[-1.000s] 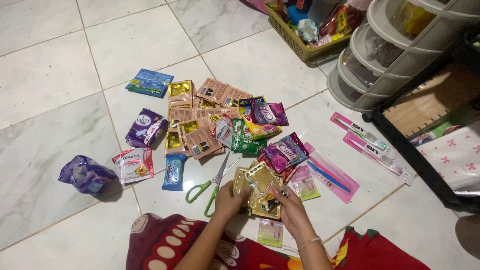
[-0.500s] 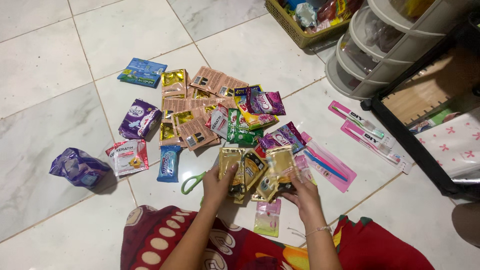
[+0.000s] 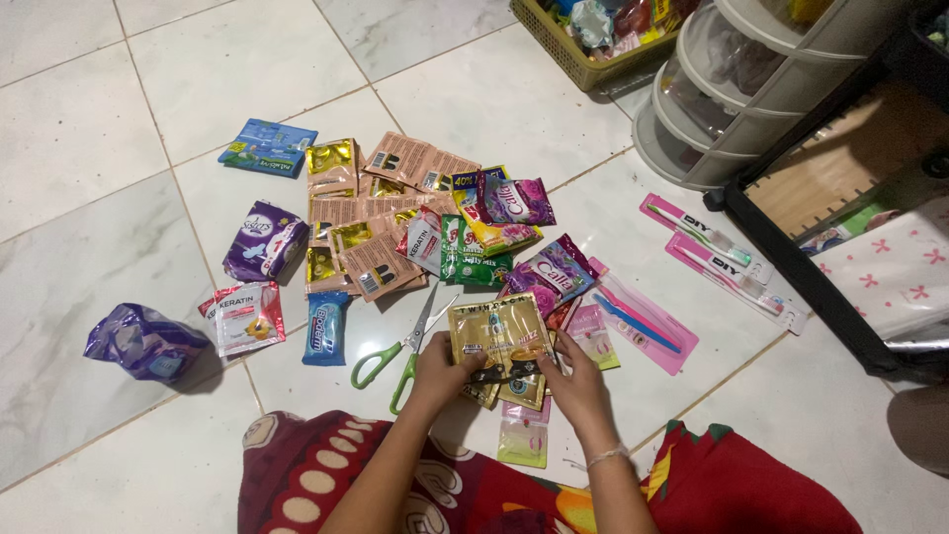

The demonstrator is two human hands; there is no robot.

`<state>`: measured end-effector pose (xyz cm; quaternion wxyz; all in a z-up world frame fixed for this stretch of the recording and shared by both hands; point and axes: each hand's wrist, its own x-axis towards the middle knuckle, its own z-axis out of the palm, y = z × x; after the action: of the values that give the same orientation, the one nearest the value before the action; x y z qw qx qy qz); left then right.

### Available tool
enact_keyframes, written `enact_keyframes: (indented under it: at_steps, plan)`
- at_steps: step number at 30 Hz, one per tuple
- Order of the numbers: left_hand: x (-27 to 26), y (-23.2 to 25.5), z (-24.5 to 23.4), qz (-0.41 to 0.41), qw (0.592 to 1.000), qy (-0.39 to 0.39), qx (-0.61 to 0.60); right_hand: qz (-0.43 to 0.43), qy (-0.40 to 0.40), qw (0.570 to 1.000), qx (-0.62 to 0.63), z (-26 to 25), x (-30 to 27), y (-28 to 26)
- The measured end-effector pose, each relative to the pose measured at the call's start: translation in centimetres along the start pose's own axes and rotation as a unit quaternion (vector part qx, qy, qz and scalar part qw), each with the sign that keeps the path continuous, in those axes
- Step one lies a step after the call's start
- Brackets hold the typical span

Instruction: The person sits on the floor and sorts various small packets and boxes. They use scissors to cut open linked sachets, then place items like medicine boxes, sanitary pads, and snack packets onto a nearby rolling cart.

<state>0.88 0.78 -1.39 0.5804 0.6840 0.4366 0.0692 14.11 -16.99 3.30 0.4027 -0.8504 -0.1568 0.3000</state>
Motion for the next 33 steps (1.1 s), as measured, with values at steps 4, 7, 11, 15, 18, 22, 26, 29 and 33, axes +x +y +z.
enact_keyframes:
  at_steps: [4,7,11,15,18,22,26,29,33]
  plan:
    - [-0.2,0.9,0.6,-0.002,1.000,0.015,0.023,0.070,-0.062,0.942,-0.323,-0.9,-3.3,-3.5]
    - [-0.7,1.1,1.2,0.032,0.998,0.051,0.032,0.104,-0.128,0.889,-0.426,-0.3,-6.1,-5.8]
    - [-1.6,2.0,1.4,0.092,0.991,0.086,0.052,0.143,-0.109,0.884,-0.432,-1.7,-5.6,-6.3]
    - [-3.3,3.2,0.9,0.035,0.955,0.089,0.280,0.190,-0.044,0.878,-0.438,-4.0,-2.8,-4.1]
    - [-3.7,3.8,1.1,0.058,0.957,0.100,0.266,0.194,0.017,0.881,-0.431,-5.9,-0.6,-1.9]
    - [-3.5,3.6,2.4,0.088,0.963,0.111,0.230,0.174,0.070,0.885,-0.427,-7.4,2.2,-0.7]
    - [-2.7,4.5,5.2,0.104,0.966,0.106,0.212,0.138,0.067,0.889,-0.432,-8.5,4.5,-1.2]
    - [-1.1,6.0,6.5,0.101,0.970,0.079,0.208,0.068,0.001,0.897,-0.437,-10.7,6.7,-0.5]
    - [-0.3,7.3,5.9,0.122,0.977,-0.039,0.170,0.053,0.011,0.983,-0.175,-15.0,10.5,3.9]
